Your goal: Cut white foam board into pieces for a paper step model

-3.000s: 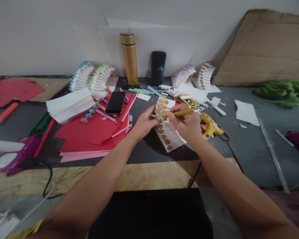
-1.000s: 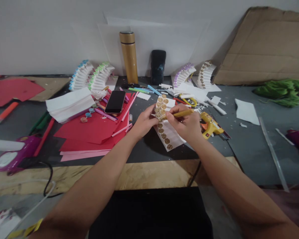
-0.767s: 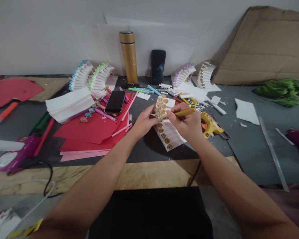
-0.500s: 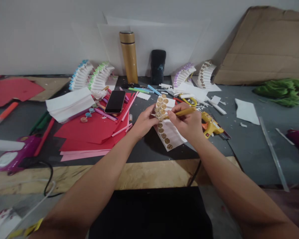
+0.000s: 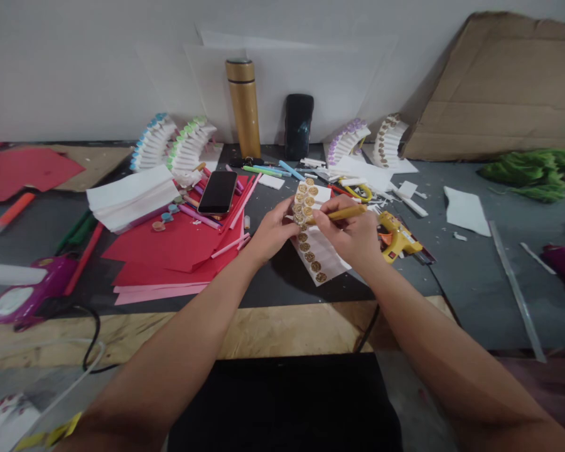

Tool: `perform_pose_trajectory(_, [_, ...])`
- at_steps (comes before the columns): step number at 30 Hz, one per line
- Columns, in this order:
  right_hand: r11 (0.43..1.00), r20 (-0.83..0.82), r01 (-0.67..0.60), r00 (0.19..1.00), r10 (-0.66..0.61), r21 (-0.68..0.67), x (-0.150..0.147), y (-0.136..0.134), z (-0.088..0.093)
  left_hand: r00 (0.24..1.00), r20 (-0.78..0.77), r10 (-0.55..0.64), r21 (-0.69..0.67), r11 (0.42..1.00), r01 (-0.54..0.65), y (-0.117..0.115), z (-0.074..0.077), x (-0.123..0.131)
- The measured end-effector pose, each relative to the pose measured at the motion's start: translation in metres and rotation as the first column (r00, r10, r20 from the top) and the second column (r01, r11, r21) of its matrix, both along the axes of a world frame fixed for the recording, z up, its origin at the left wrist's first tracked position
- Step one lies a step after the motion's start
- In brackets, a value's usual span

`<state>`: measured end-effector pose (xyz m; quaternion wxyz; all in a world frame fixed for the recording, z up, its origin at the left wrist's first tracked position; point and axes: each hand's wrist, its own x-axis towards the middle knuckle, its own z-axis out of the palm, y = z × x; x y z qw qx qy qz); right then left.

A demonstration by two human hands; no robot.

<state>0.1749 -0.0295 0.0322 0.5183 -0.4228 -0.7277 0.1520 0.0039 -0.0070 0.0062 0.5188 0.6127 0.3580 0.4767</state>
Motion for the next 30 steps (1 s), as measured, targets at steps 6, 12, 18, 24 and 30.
perform_pose_trajectory(6, [1.0, 0.023, -0.011, 1.0, 0.011, 0.012, -0.0004, -0.0006, 0.0005, 1.0, 0.002, 0.011, -0.009, 1.0, -0.011, -0.0002, 0.0004, 0.0002])
perform_pose_trajectory(12, [1.0, 0.025, 0.01, 1.0, -0.01, 0.009, 0.001, 0.001, -0.0016, 1.0, 0.011, 0.006, -0.02, 1.0, -0.005, -0.0006, 0.0006, 0.0009])
perform_pose_trajectory(18, [0.999, 0.07, -0.002, 0.998, -0.002, 0.05, 0.0003, -0.0005, 0.0006, 1.0, 0.005, 0.0, -0.009, 1.0, 0.0, -0.0006, 0.0003, 0.0004])
perform_pose_trajectory(24, [1.0, 0.0, 0.012, 1.0, -0.012, 0.021, -0.0005, 0.0007, 0.0003, 1.0, 0.008, 0.005, -0.028, 1.0, -0.005, -0.0007, 0.0011, 0.0006])
perform_pose_trajectory(30, [1.0, -0.001, 0.011, 1.0, -0.011, -0.012, 0.0006, 0.0019, 0.0011, 1.0, -0.002, 0.008, -0.024, 1.0, -0.008, -0.001, 0.0019, 0.0006])
